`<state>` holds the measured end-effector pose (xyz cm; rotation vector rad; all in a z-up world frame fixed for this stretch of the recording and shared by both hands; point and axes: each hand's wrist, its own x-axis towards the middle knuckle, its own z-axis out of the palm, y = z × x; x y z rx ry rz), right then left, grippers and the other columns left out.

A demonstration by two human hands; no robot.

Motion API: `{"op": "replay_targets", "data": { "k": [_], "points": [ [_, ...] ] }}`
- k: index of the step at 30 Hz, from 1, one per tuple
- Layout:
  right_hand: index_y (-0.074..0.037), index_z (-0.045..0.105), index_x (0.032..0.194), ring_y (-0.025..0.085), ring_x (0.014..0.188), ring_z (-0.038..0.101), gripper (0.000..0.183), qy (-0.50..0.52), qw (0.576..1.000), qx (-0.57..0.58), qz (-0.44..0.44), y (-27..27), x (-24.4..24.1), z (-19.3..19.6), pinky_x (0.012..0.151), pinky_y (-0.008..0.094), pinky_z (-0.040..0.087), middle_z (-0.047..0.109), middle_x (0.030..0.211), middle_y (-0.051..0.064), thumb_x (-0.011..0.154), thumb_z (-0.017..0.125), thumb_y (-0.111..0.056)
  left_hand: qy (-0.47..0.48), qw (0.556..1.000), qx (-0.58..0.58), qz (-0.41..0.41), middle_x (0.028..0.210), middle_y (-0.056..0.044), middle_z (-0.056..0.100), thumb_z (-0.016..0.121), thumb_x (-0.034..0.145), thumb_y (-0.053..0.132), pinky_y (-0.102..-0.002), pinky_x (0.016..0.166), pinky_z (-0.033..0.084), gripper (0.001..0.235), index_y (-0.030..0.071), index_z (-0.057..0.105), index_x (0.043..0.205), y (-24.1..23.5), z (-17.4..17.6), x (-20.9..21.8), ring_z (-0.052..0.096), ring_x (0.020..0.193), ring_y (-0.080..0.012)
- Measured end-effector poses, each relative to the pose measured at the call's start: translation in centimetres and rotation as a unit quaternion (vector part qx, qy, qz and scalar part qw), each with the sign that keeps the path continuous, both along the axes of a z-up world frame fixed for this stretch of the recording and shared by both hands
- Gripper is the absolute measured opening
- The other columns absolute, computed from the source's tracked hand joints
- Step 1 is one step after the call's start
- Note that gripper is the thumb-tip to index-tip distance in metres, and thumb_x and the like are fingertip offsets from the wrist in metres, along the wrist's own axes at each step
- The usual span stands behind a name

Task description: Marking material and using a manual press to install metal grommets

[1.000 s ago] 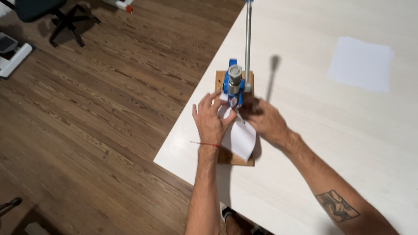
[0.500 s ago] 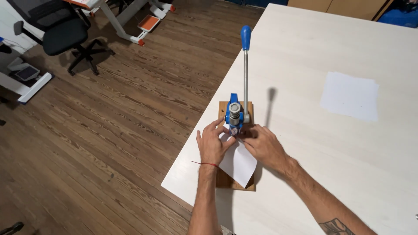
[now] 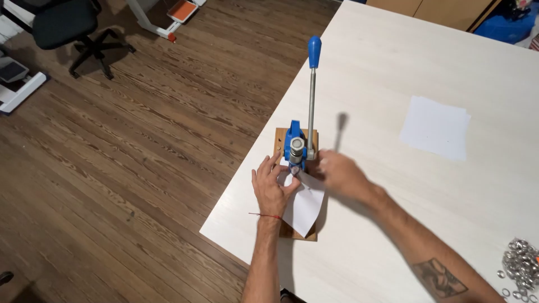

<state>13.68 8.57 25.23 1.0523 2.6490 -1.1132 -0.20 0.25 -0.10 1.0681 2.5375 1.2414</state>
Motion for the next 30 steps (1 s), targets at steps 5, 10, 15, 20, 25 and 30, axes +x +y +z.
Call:
{"op": "replay_targets", "data": {
  "k": [5, 10, 15, 20, 25, 30],
  "points": [
    [-0.004, 0.069, 0.148, 0.028, 0.113, 0.083, 0.037, 0.385, 0.888, -0.183, -0.173, 16.0, -4.3, -13.7, 0.092, 0.043, 0.070, 0.082, 0.130, 0.020, 0.120, 0.062, -0.027, 0.014, 1.000, 0.006, 0.004, 0.161, 0.014, 0.074, 0.088, 0.081, 0.041, -0.076, 0.134, 0.037, 0.025, 0.032, 0.085, 0.104, 0.0, -1.0, 0.0, 0.062, 0.157, -0.0252],
    [-0.010, 0.058, 0.162, 0.040, 0.137, 0.078, 0.075, 0.463, 0.735, -0.447, -0.215, 17.7, -11.8, -3.8, 0.109, 0.053, 0.069, 0.071, 0.162, 0.027, 0.106, 0.056, -0.059, 0.075, 0.991, 0.106, -0.028, 0.163, 0.000, 0.075, 0.089, 0.077, 0.033, -0.081, 0.127, 0.035, 0.028, 0.020, 0.080, 0.100, 0.3, -2.7, -0.2, 0.064, 0.157, -0.0374],
    [-0.020, 0.065, 0.099, 0.016, 0.060, 0.063, 0.060, 0.478, 0.753, -0.369, -0.262, 15.6, -13.2, 2.0, 0.054, 0.035, 0.052, 0.061, 0.069, -0.001, 0.091, 0.065, -0.079, 0.107, 0.990, 0.088, -0.034, 0.165, 0.005, 0.072, 0.088, 0.071, 0.038, -0.083, 0.124, 0.036, 0.035, 0.022, 0.082, 0.101, 0.6, -2.5, -0.8, 0.064, 0.155, -0.0390],
    [-0.007, 0.060, 0.084, 0.024, 0.051, 0.059, 0.054, 0.546, 0.788, -0.264, -0.110, 8.0, -7.6, 4.4, 0.048, 0.038, 0.055, 0.047, 0.059, 0.008, 0.120, 0.052, -0.046, 0.112, 0.991, 0.070, -0.028, 0.164, 0.008, 0.073, 0.086, 0.073, 0.036, -0.078, 0.130, 0.034, 0.029, 0.024, 0.079, 0.099, 0.2, -1.8, -0.4, 0.064, 0.155, -0.0329],
    [0.002, 0.066, 0.074, 0.034, 0.058, 0.071, 0.055, 0.563, 0.809, -0.164, -0.032, 2.8, -2.3, 0.8, 0.057, 0.040, 0.063, 0.060, 0.060, 0.022, 0.118, 0.053, -0.028, 0.137, 0.989, 0.058, -0.009, 0.161, 0.012, 0.075, 0.086, 0.071, 0.039, -0.073, 0.133, 0.035, 0.032, 0.029, 0.079, 0.101, 0.6, -1.0, -0.4, 0.065, 0.154, -0.0253],
    [0.002, 0.072, 0.078, 0.027, 0.066, 0.060, 0.048, 0.556, 0.824, -0.111, 0.008, -1.2, 0.3, 1.6, 0.068, 0.038, 0.059, 0.065, 0.070, 0.020, 0.115, 0.053, -0.023, 0.186, 0.981, 0.054, -0.005, 0.162, 0.012, 0.075, 0.083, 0.073, 0.040, -0.073, 0.136, 0.030, 0.028, 0.028, 0.080, 0.098, 0.5, 0.1, -0.4, 0.062, 0.157, -0.0255]
  ]
}}
